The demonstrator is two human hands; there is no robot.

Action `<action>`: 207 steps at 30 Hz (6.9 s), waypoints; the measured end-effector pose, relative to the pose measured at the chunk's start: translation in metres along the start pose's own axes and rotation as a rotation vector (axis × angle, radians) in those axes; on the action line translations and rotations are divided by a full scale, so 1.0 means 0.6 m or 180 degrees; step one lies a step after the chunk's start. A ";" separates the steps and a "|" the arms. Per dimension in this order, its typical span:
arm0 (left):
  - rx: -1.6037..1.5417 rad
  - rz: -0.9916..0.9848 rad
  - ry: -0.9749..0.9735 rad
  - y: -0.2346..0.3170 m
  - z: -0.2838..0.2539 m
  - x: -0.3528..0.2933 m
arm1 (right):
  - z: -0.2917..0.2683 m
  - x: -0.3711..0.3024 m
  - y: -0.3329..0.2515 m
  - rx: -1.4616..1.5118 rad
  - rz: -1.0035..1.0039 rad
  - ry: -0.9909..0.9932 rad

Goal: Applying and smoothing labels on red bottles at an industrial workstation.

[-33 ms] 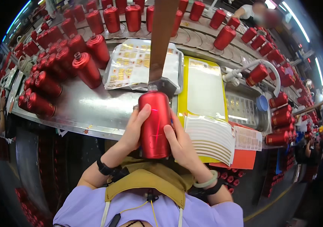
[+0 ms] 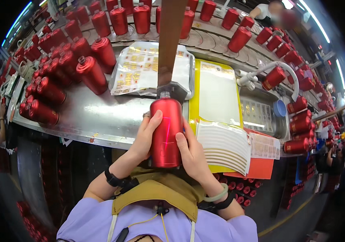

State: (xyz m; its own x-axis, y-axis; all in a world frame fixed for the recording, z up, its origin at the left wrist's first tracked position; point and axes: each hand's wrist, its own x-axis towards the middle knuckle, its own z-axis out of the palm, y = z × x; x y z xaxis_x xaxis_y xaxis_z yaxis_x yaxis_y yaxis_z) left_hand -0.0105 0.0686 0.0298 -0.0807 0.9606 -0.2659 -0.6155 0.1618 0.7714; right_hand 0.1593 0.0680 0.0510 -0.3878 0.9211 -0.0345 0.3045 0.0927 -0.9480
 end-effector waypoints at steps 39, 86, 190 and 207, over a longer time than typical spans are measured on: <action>0.6622 0.1576 0.0943 0.115 -0.156 0.341 | -0.013 0.037 0.049 0.0261 0.0261 -0.0124; 0.5878 0.1922 0.0591 0.118 -0.208 0.353 | 0.022 -0.006 0.050 -0.1352 -0.0975 0.0355; 0.0739 0.0229 -0.0163 0.015 -0.019 0.050 | -0.014 0.114 0.011 0.0834 0.0562 0.0420; 0.1014 0.0332 -0.0174 0.018 -0.016 0.047 | -0.039 0.199 -0.008 0.0325 0.0526 0.0170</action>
State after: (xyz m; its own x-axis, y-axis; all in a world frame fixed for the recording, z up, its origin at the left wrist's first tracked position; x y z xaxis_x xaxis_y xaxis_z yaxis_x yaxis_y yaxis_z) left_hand -0.0267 0.0951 0.0252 -0.0829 0.9850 -0.1512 -0.3295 0.1161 0.9370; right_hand 0.1318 0.1866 0.0589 -0.2923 0.9396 -0.1781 0.2692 -0.0978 -0.9581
